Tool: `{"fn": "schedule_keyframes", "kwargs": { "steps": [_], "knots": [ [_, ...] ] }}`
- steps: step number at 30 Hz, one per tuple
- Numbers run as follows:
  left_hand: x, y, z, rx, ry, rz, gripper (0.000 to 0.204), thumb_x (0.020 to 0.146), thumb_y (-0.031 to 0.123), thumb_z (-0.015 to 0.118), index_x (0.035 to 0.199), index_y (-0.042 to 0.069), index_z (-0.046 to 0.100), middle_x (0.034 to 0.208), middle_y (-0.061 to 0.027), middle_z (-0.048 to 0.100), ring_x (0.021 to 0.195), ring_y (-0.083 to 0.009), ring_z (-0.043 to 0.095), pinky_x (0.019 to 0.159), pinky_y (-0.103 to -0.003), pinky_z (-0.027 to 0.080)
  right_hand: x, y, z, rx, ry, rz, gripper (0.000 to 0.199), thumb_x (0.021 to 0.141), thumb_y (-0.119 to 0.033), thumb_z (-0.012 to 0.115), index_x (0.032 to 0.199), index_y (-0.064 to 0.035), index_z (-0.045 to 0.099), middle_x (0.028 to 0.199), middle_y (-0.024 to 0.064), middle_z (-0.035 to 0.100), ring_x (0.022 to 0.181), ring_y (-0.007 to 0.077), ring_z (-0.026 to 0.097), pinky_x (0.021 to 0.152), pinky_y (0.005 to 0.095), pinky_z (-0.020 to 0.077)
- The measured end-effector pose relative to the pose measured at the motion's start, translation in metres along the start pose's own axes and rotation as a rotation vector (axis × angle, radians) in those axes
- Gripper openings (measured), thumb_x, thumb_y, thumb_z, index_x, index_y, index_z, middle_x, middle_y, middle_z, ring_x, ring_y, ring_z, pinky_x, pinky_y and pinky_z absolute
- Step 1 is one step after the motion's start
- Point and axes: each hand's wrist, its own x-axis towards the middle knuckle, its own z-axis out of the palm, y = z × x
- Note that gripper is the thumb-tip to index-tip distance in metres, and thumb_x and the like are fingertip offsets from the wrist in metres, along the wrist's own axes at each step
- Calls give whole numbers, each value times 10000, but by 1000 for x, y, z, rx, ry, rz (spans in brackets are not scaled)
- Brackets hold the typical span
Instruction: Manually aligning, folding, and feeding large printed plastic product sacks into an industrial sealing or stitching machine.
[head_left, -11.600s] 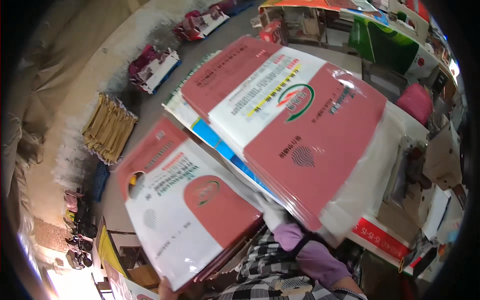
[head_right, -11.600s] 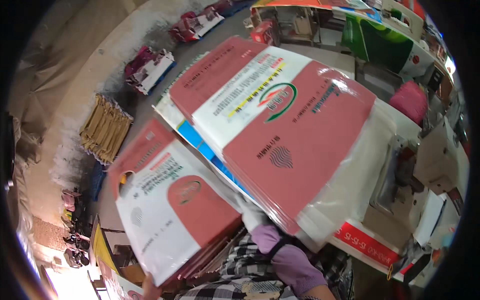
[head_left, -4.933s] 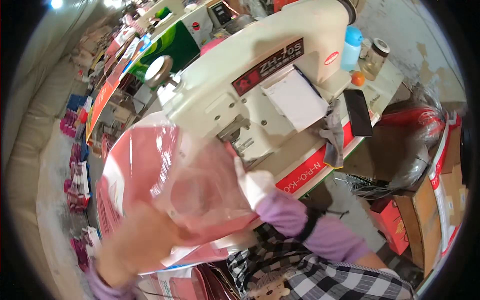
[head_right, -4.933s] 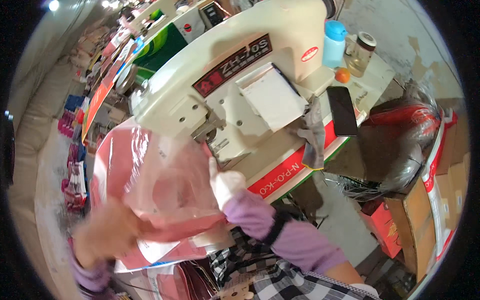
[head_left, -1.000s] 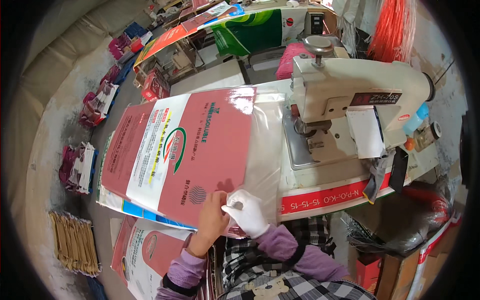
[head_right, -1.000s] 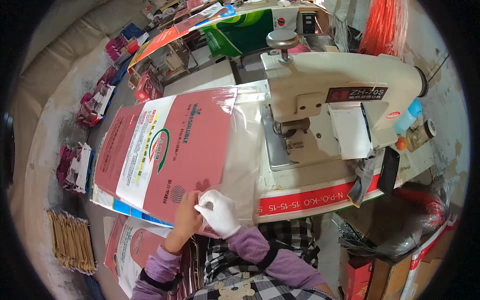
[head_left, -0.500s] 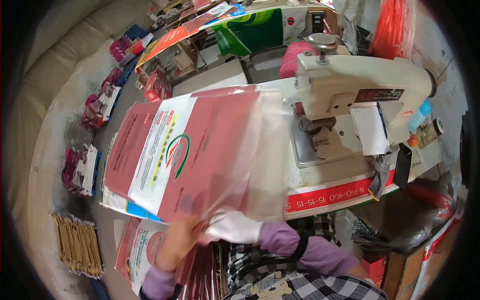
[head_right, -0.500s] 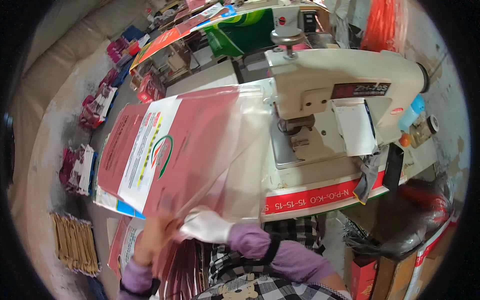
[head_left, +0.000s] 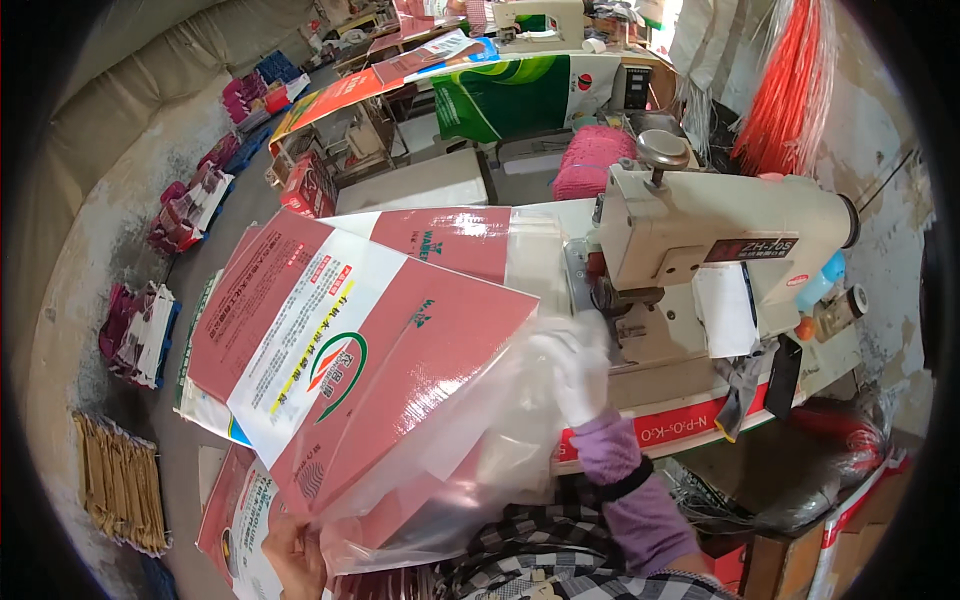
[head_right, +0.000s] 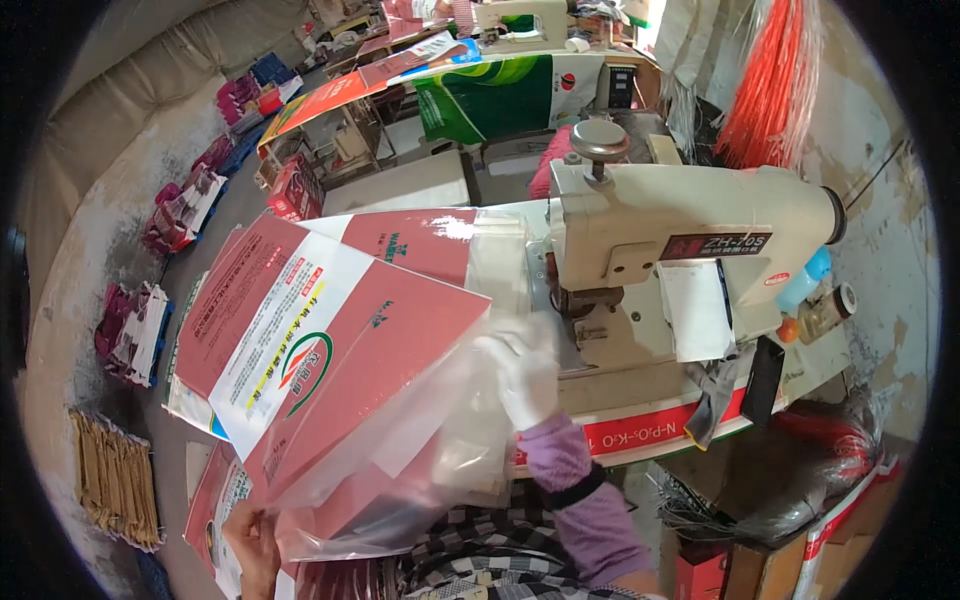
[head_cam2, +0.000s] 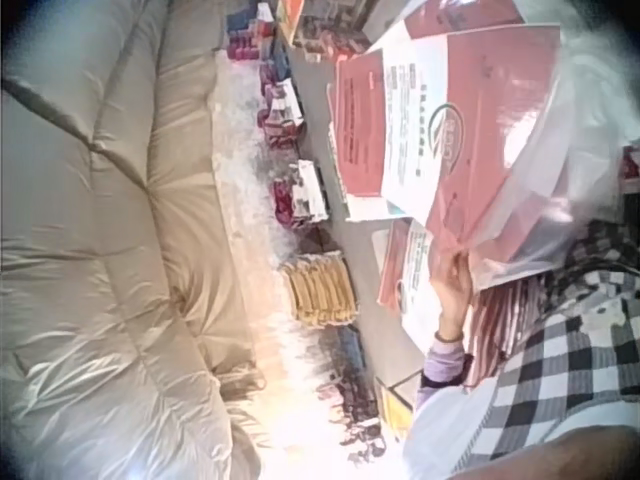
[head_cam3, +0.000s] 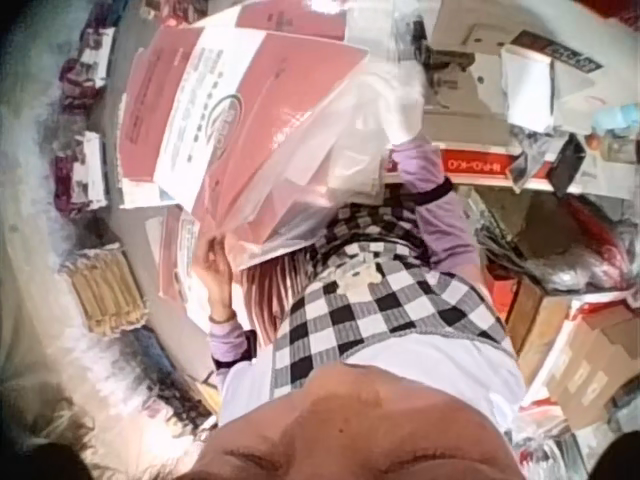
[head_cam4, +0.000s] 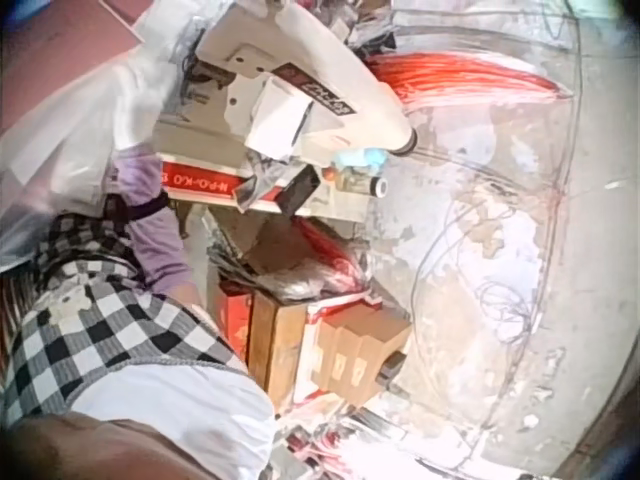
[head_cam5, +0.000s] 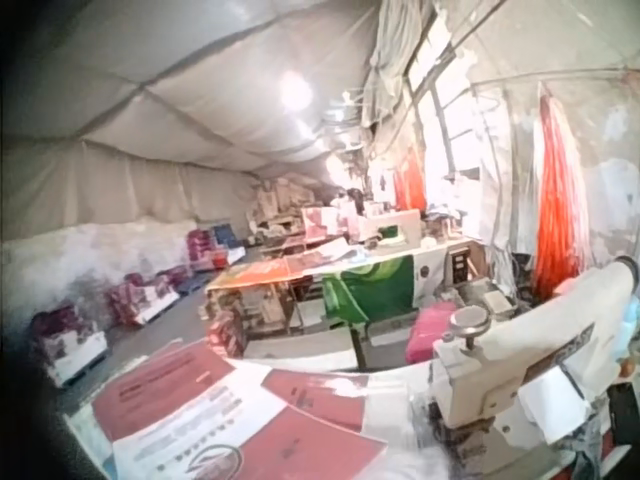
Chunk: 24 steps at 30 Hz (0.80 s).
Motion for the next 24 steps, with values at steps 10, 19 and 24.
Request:
{"fn": "schedule_keyframes", "kwargs": {
  "steps": [10,19,24],
  "knots": [
    [-16,1,-26,337,-480,235,329,833,26,612,1151,87,668,927,-136,705,756,-295,680,676,-391,511,48,1,18,-194,-299,-82,319,707,-182,654,1016,-103,649,1074,105,653,947,274,643,808,394,517],
    [344,-44,7,533,376,716,197,883,190,549,927,0,578,845,-117,606,787,-281,594,714,-410,465,-20,-168,-41,705,-251,-246,234,812,-157,551,950,-7,666,662,111,593,612,271,635,552,385,502],
    [319,116,255,-70,-542,874,263,796,41,531,1002,47,694,942,-172,685,751,-297,655,640,-374,506,-167,-26,-73,480,-115,839,370,810,-29,578,1170,35,630,955,200,703,851,221,706,777,296,528]
  ]
}}
